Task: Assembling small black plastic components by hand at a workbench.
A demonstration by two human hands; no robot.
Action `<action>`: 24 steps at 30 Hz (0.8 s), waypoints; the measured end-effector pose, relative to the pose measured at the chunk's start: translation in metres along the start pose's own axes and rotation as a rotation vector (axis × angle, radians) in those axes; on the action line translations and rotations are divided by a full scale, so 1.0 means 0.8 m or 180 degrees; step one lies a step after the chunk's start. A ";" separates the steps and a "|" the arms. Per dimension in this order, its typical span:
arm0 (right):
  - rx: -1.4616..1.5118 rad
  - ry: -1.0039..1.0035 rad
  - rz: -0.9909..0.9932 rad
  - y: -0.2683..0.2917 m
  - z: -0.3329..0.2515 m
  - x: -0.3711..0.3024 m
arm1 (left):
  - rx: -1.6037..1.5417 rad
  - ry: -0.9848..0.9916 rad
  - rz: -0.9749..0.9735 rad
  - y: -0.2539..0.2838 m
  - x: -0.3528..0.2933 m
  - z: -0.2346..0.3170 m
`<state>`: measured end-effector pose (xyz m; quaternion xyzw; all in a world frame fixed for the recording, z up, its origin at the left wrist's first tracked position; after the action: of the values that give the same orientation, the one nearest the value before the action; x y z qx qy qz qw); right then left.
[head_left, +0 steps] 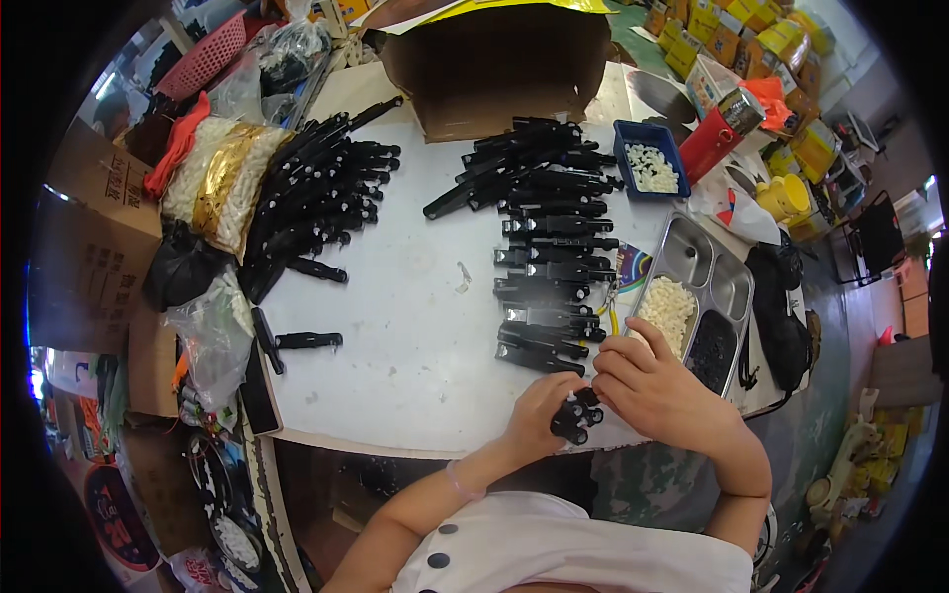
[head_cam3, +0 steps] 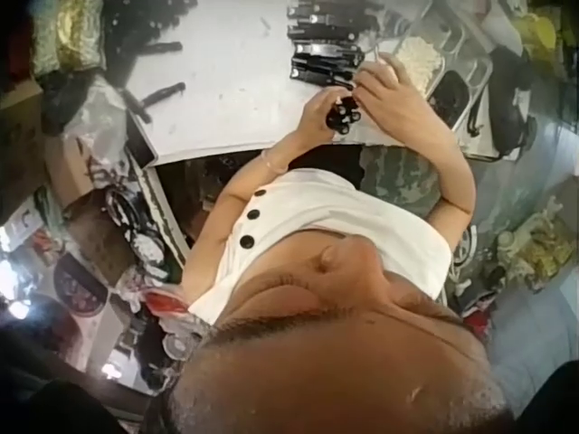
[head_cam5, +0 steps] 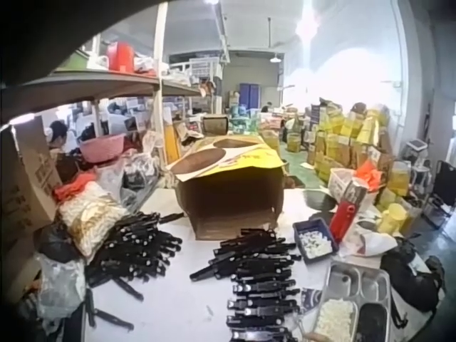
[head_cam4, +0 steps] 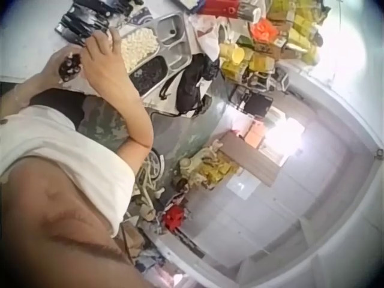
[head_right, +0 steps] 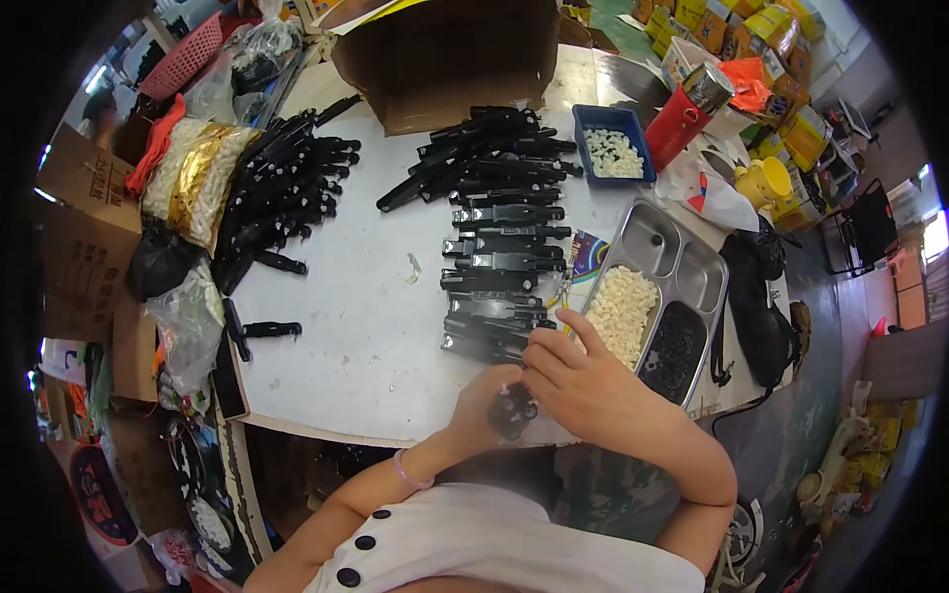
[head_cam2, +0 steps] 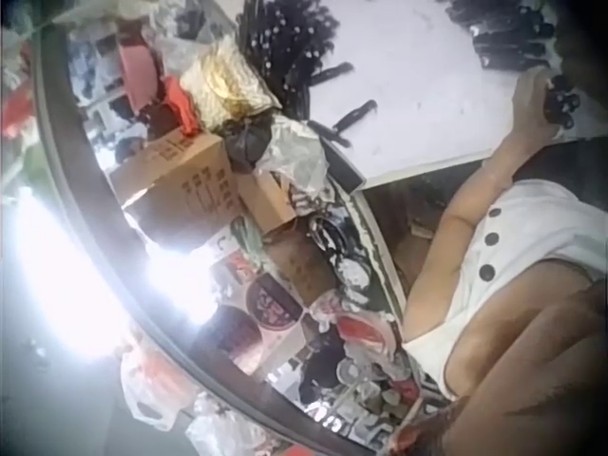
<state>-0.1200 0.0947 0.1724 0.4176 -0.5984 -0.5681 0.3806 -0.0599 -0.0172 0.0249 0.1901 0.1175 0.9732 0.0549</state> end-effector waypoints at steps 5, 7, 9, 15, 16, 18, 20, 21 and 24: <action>-0.0722 -0.0001 -0.0199 0.007 -0.017 0.008 | 0.0049 0.0031 0.0014 -0.003 -0.003 -0.005; -0.0824 0.0035 -0.0063 0.001 -0.024 0.003 | -0.0050 0.0008 0.0023 -0.002 -0.001 -0.005; -0.0928 0.0068 0.0064 -0.004 -0.024 -0.007 | 0.0029 -0.0118 0.0036 0.000 -0.002 -0.004; 0.0018 -0.0399 0.0535 -0.010 -0.006 -0.048 | 0.0242 -0.0236 -0.0052 0.001 -0.002 -0.001; 0.0126 -0.0459 0.0632 -0.011 -0.005 -0.050 | 0.0366 -0.0332 -0.0110 0.001 -0.002 0.000; 0.0233 -0.0544 0.0730 -0.016 -0.004 -0.053 | 0.0234 -0.0254 -0.0129 0.000 -0.004 -0.001; -0.0031 -0.0440 0.0658 -0.023 -0.006 -0.050 | 0.0092 -0.0189 -0.0166 -0.002 -0.005 -0.002; -0.0051 -0.0482 0.0652 -0.024 -0.005 -0.049 | 0.0075 -0.0204 -0.0166 -0.004 -0.003 -0.004; 0.0014 -0.0569 0.0604 -0.021 0.002 -0.053 | 0.0041 -0.0194 -0.0251 -0.004 -0.001 -0.005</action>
<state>-0.1052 0.1347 0.1561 0.3076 -0.6680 -0.5632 0.3768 -0.0602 -0.0148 0.0202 0.2152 0.1294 0.9632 0.0955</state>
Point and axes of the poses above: each hand's wrist, its own x-axis towards the middle knuckle, its own y-axis out of the back of the hand, z = x × y, the point moved 4 cm from there along x, towards the middle knuckle, and after that the axes turned 4 degrees about -z, right-handed, at the moved point
